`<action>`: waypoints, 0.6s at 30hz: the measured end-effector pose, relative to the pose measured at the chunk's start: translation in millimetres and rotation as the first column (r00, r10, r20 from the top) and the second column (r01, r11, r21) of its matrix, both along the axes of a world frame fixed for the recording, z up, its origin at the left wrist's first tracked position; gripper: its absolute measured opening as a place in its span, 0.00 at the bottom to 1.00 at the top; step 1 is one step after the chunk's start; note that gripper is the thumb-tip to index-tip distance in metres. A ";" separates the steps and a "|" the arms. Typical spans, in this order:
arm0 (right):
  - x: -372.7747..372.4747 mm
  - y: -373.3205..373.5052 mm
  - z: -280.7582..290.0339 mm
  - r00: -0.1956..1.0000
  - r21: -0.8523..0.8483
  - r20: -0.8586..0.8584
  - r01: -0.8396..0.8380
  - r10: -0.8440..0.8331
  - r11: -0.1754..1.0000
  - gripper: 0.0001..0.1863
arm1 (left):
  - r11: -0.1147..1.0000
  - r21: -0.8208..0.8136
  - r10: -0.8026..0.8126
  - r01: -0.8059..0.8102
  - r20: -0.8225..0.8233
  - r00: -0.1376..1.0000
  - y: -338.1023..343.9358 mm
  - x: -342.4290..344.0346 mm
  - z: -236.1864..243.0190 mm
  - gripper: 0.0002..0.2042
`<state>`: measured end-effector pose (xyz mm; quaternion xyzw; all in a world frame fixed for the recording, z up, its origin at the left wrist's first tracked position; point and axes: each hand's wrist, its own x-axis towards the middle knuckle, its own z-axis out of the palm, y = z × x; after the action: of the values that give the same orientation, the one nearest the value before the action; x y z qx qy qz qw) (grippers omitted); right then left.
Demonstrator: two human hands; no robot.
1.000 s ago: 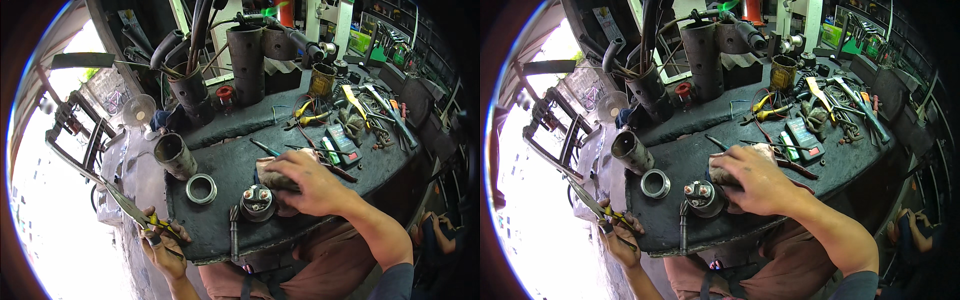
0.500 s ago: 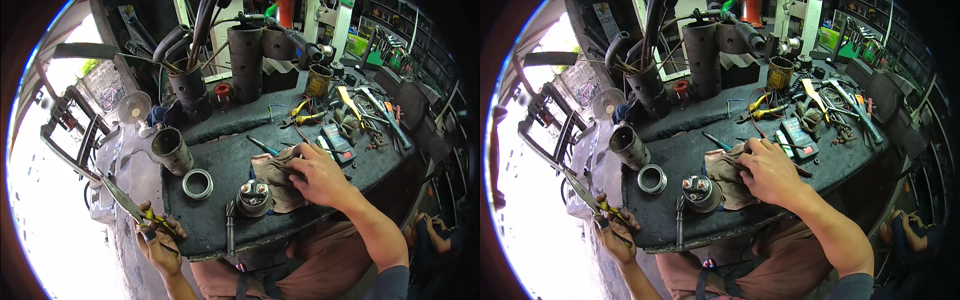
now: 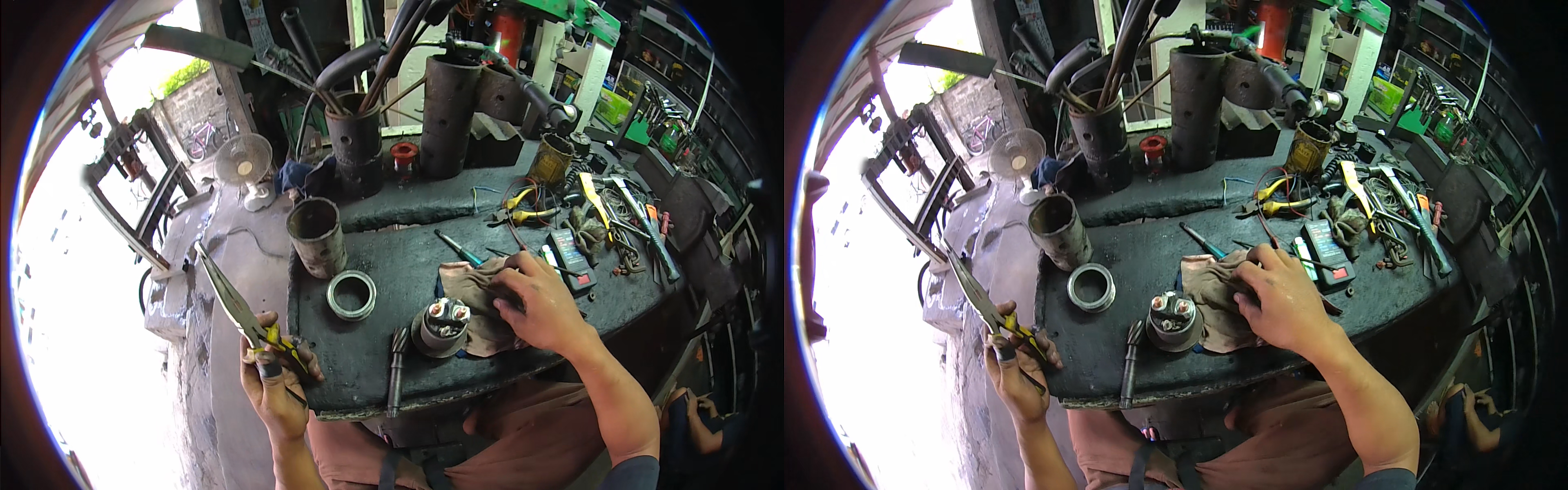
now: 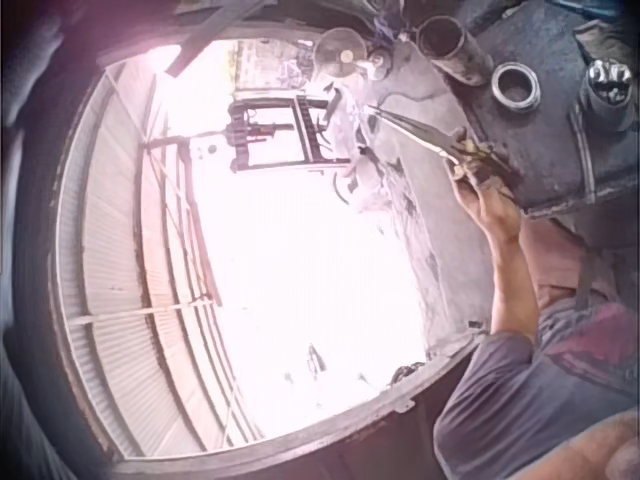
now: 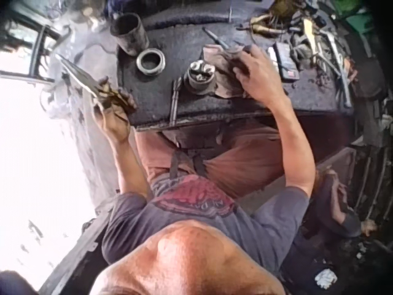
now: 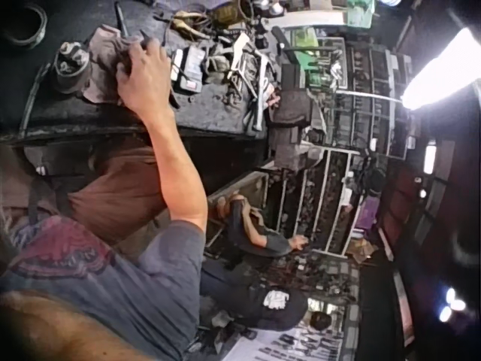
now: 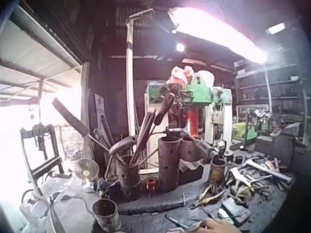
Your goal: The person uses pliers and a soldering iron to work on a small cylindrical electrical component on a cluttered workbench. They repeatedly heat and adjust the component's terminals while occasionally wiping it with a cloth.
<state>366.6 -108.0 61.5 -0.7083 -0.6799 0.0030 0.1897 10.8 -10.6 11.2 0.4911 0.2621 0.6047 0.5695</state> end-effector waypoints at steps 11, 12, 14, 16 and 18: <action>4.8 -3.4 -2.0 0.999 -0.016 0.033 -0.016 0.016 1.000 0.18 | 1.000 -0.009 0.019 -0.020 -0.013 1.000 1.4 1.0 -0.3 0.31; 6.5 -3.4 -2.1 0.999 -0.008 0.026 -0.033 0.033 0.999 0.19 | 1.000 -0.012 0.021 -0.022 -0.025 0.999 1.9 1.5 0.4 0.31; 8.7 -2.9 -2.4 0.999 -0.023 0.024 -0.030 0.030 0.999 0.20 | 1.000 -0.004 -0.003 0.003 -0.019 1.000 1.3 1.6 1.3 0.31; 8.5 -2.4 -2.7 0.999 -0.022 0.019 -0.038 0.038 0.999 0.20 | 0.999 -0.014 0.034 -0.034 -0.032 0.999 1.4 2.0 0.6 0.31; 7.0 -2.2 -2.7 0.996 0.013 0.069 -0.054 0.053 0.998 0.18 | 0.998 -0.022 0.063 -0.063 -0.024 0.998 2.1 1.9 -0.9 0.31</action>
<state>373.6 -110.1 58.8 -0.6881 -0.7049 -0.0213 0.1711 12.6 -8.6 10.3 0.4832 0.2908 0.6136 0.5527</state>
